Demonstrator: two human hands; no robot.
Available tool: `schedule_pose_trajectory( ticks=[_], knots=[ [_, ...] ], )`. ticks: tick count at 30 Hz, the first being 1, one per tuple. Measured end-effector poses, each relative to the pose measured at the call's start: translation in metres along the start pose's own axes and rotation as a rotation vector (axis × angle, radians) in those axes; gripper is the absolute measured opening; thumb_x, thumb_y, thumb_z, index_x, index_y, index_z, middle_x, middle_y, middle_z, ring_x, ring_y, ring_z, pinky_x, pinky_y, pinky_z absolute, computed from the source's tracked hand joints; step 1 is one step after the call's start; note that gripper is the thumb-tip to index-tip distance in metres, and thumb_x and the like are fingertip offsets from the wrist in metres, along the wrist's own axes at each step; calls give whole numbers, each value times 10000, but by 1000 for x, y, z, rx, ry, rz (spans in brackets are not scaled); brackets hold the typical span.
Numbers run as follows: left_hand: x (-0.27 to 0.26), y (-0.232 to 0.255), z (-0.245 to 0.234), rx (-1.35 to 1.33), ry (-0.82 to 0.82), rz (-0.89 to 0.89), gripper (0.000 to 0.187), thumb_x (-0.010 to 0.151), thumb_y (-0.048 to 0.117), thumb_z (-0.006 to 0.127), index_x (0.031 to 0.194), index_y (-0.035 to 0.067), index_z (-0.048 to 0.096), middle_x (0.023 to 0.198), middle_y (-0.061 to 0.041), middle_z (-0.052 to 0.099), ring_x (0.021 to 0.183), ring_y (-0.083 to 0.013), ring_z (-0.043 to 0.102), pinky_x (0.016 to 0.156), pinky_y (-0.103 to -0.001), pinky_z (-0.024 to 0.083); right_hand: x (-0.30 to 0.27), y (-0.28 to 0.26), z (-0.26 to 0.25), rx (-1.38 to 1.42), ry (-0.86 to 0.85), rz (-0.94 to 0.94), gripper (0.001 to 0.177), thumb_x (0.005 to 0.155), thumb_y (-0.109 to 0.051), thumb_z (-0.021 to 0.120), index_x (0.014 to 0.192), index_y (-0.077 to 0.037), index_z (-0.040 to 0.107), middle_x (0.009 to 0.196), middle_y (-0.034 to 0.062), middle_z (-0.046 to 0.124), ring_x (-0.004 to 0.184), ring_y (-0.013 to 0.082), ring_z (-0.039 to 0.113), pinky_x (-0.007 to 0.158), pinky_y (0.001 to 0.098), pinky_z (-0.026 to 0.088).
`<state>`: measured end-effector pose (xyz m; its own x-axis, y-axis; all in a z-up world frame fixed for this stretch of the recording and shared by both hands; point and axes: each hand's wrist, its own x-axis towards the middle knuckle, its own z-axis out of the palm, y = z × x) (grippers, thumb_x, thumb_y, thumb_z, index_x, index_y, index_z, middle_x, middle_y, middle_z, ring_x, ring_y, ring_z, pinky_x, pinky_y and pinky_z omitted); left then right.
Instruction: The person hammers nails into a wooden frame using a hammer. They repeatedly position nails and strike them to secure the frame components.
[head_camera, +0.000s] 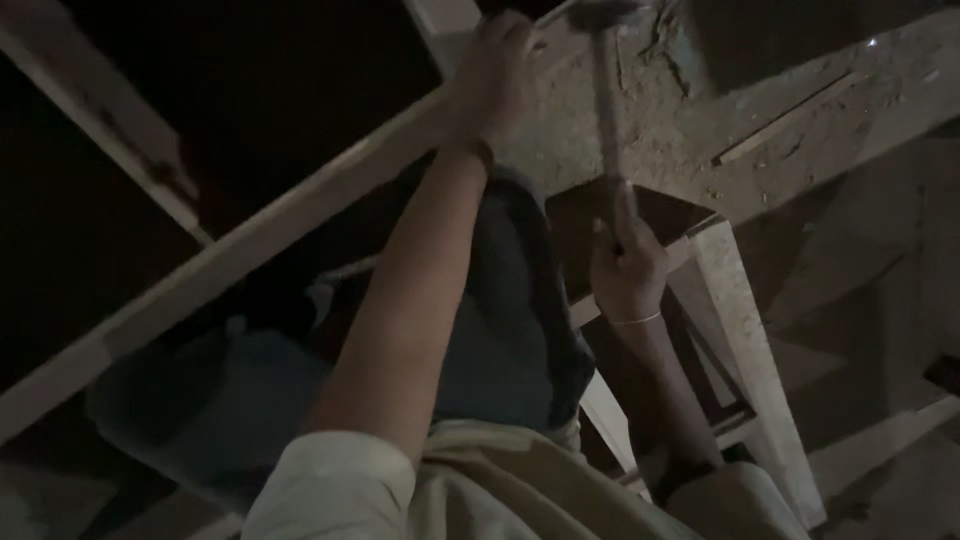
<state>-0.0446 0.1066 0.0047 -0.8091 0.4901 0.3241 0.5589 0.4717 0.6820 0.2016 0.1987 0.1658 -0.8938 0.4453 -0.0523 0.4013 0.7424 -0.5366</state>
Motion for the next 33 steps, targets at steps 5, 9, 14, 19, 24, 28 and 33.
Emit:
schedule_pose_trajectory(
  ticks=[5, 9, 14, 19, 24, 28, 33],
  knots=[
    [0, 1, 8, 25, 1, -92, 121, 985, 116, 646, 1053, 86, 742, 1144, -96, 693, 1115, -319, 646, 937, -429, 569, 0, 12, 3, 16, 25, -249, 556, 1086, -76, 659, 1591, -104, 427, 1262, 210, 704, 1042, 230, 728, 830, 314, 587],
    [-3, 3, 0, -121, -61, -133, 171, 1054, 127, 656, 1187, 43, 724, 1279, -124, 658, 1184, -329, 607, 1009, -437, 540, -8, 13, 2, -76, -81, 142, 609, 1067, -101, 699, 1623, -85, 451, 784, 180, 649, 642, 250, 577, 605, 350, 482],
    [-19, 9, -32, 202, -189, -28, 309, 969, 114, 672, 1261, 14, 668, 1420, -155, 567, 1326, -364, 484, 1118, -428, 477, -13, 12, 2, -21, 63, -158, 539, 1081, -86, 677, 1581, -90, 475, 1025, 179, 672, 880, 212, 683, 730, 323, 538],
    [-27, 20, -45, 210, -302, -174, 366, 953, 119, 659, 1306, 28, 620, 1385, -178, 553, 1311, -376, 474, 1100, -460, 448, -12, 9, 9, -17, 64, -104, 552, 1038, -25, 682, 1562, -42, 507, 819, 122, 640, 690, 199, 619, 634, 322, 514],
    [-24, 19, -39, 305, -321, -88, 349, 1049, 52, 591, 1396, 23, 592, 1416, -185, 527, 1367, -380, 460, 1148, -453, 453, -5, 16, 14, -96, 11, -207, 594, 1017, -21, 701, 1576, -22, 499, 986, 192, 705, 848, 248, 679, 693, 342, 534],
    [-26, 3, -18, 279, -287, -103, 417, 952, 82, 630, 1355, 12, 553, 1479, -233, 443, 1347, -438, 407, 1105, -497, 423, -2, 45, 24, -36, 188, -308, 584, 1021, -7, 689, 1569, -84, 501, 1054, 176, 753, 721, 158, 585, 625, 304, 478],
    [-44, -5, -4, 327, -259, 27, 313, 1112, 142, 597, 1404, 44, 541, 1536, -197, 444, 1440, -433, 406, 1197, -518, 417, -14, 66, 48, 871, 401, -487, 475, 1062, -19, 650, 1511, -149, 565, 1284, 246, 611, 687, 236, 493, 556, 344, 475]
  ],
)
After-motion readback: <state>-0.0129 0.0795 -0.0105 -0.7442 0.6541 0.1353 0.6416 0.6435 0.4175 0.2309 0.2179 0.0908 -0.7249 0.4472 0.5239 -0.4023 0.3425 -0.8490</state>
